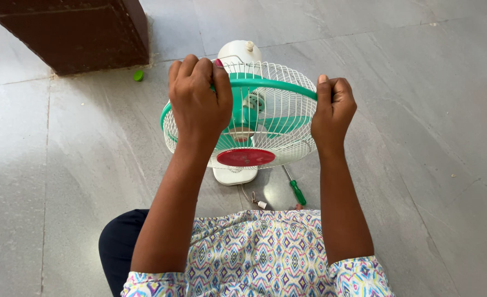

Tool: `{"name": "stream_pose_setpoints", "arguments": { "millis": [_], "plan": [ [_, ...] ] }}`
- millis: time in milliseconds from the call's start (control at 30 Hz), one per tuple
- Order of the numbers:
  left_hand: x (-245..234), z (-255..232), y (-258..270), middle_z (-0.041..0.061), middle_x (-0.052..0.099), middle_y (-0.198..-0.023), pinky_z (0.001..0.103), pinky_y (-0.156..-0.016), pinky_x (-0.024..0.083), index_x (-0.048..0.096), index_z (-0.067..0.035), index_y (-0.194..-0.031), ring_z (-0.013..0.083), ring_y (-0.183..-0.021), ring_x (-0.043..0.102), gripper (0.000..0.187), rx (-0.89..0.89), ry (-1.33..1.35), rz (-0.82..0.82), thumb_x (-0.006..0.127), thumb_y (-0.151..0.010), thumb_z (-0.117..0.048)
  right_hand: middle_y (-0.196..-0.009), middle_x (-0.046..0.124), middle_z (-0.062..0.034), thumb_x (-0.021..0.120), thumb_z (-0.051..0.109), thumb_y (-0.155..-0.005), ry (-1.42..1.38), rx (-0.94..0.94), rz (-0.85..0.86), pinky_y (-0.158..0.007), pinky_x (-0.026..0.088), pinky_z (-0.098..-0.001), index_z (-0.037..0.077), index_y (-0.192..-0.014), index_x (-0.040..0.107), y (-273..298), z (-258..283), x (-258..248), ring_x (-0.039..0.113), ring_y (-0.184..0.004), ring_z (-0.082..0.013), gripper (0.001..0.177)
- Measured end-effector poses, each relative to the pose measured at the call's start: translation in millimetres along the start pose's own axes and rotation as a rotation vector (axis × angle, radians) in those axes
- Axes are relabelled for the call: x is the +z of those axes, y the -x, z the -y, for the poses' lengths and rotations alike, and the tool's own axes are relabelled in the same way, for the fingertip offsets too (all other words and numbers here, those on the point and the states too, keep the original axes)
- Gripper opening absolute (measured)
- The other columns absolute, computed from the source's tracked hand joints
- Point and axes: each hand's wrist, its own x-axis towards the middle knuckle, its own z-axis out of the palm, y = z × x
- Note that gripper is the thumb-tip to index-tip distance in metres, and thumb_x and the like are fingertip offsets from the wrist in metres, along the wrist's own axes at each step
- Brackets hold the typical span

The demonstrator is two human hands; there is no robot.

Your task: The person disassembles a table fan by removing the front grille, unscrewing the central nut to detach the fan blades, and then removing the rear grille. The components are placed on the floor beside the fan base.

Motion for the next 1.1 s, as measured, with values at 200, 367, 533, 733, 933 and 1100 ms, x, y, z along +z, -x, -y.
{"name": "stream_pose_setpoints", "arguments": {
  "millis": [200,367,533,733,933,1100],
  "plan": [
    [-1,-2,1,0.011,0.05,-0.074,0.045,-0.068,0.041,0.053,-0.002,-0.074,0.0268,-0.074,0.046,0.027,0.004,-0.01,-0.001,0.059,-0.099,-0.007,-0.094,0.053,-0.0014,0.059,0.027,-0.111,-0.072,-0.051,0.039,-0.075,0.045,-0.0272,0.01,-0.094,0.054,10,-12,-7,0.047,-0.082,-0.0083,0.025],
    [-8,-1,3,0.011,0.052,-0.076,0.044,-0.069,0.042,0.055,-0.002,-0.076,0.0266,-0.075,0.047,0.023,0.037,-0.027,-0.022,0.059,-0.098,-0.007,-0.13,0.047,-0.0106,0.06,0.059,-0.105,0.081,-0.176,0.143,-0.11,0.046,-0.0385,0.006,-0.132,0.055,40,-34,-26,0.049,-0.123,-0.0217,0.06],
    [-8,1,9,0.01,0.053,-0.077,0.043,-0.067,0.041,0.057,-0.002,-0.078,0.0261,-0.075,0.047,0.021,0.059,-0.039,-0.043,0.059,-0.098,-0.007,-0.153,0.036,-0.0153,0.06,0.082,-0.09,-0.144,-0.016,0.181,-0.124,0.041,-0.0454,0.004,-0.158,0.032,74,-65,-26,0.043,-0.148,-0.0318,0.108],
    [3,11,33,0.012,0.052,-0.071,0.045,-0.064,0.039,0.052,-0.003,-0.068,0.0283,-0.072,0.05,0.034,0.129,-0.012,-0.044,0.068,-0.098,-0.006,-0.155,0.034,-0.0158,0.086,0.066,-0.08,-0.24,-0.036,0.185,-0.129,0.039,-0.0445,0.005,-0.164,0.025,93,-91,-30,0.043,-0.151,-0.0309,0.12],
    [29,11,89,0.013,0.062,-0.092,0.044,-0.076,0.045,0.066,0.0,-0.094,0.0312,-0.085,0.054,0.01,0.028,0.073,-0.008,0.062,-0.102,-0.005,-0.15,0.049,-0.0117,0.095,0.05,-0.065,0.206,-0.275,0.112,-0.119,0.045,-0.0424,0.007,-0.155,0.045,102,-103,-42,0.049,-0.14,-0.0282,0.112],
    [36,6,118,0.014,0.064,-0.104,0.045,-0.086,0.044,0.065,-0.002,-0.102,0.0324,-0.094,0.056,0.008,-0.102,0.096,-0.011,0.059,-0.104,-0.008,-0.143,0.048,-0.0112,0.1,0.051,-0.062,0.035,-0.219,0.122,-0.119,0.049,-0.0443,0.004,-0.15,0.046,100,-104,-48,0.052,-0.138,-0.0281,0.113]
  ]
}}
